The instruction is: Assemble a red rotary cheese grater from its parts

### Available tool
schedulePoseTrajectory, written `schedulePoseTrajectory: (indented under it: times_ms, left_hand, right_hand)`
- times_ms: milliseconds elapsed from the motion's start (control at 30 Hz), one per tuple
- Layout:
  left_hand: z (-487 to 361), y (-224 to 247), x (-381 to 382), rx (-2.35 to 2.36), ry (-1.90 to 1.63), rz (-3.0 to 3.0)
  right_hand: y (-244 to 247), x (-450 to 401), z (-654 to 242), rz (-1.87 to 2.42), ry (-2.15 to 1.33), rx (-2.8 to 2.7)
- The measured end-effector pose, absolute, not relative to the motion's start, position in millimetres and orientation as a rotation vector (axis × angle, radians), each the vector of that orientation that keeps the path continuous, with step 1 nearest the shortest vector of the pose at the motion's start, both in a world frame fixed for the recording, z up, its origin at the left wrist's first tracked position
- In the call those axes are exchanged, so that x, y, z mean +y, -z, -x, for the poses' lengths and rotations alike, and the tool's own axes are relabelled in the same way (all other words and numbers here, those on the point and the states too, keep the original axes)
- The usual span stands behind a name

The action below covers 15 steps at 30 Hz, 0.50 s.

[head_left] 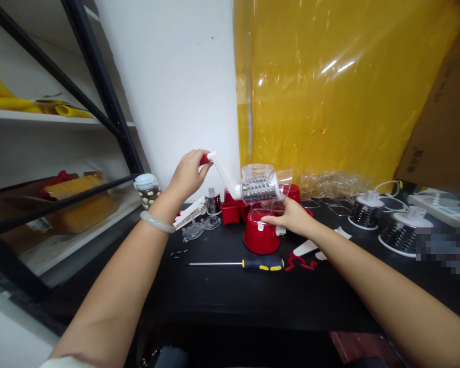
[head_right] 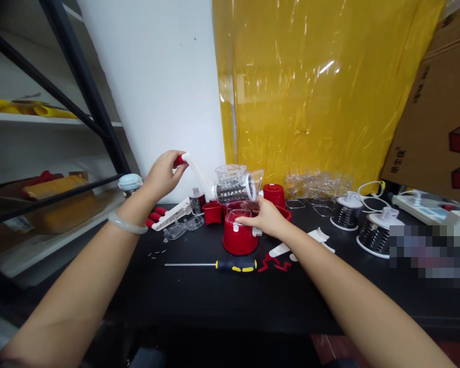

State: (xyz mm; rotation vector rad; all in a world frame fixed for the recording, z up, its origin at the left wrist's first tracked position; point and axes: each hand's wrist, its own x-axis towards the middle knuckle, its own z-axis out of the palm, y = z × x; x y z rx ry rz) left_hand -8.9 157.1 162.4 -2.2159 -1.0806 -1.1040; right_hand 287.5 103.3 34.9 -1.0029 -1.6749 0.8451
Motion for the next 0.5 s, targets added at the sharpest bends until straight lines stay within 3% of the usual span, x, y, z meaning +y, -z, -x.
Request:
schedulePoseTrajectory:
  times_ms: [500]
  left_hand:
    - [-11.7, -140.6, 205.2, -1.169, 0.986, 2.168]
  right_hand:
    - [-32.3, 106.4, -288.8, 1.001, -0.813, -1.71]
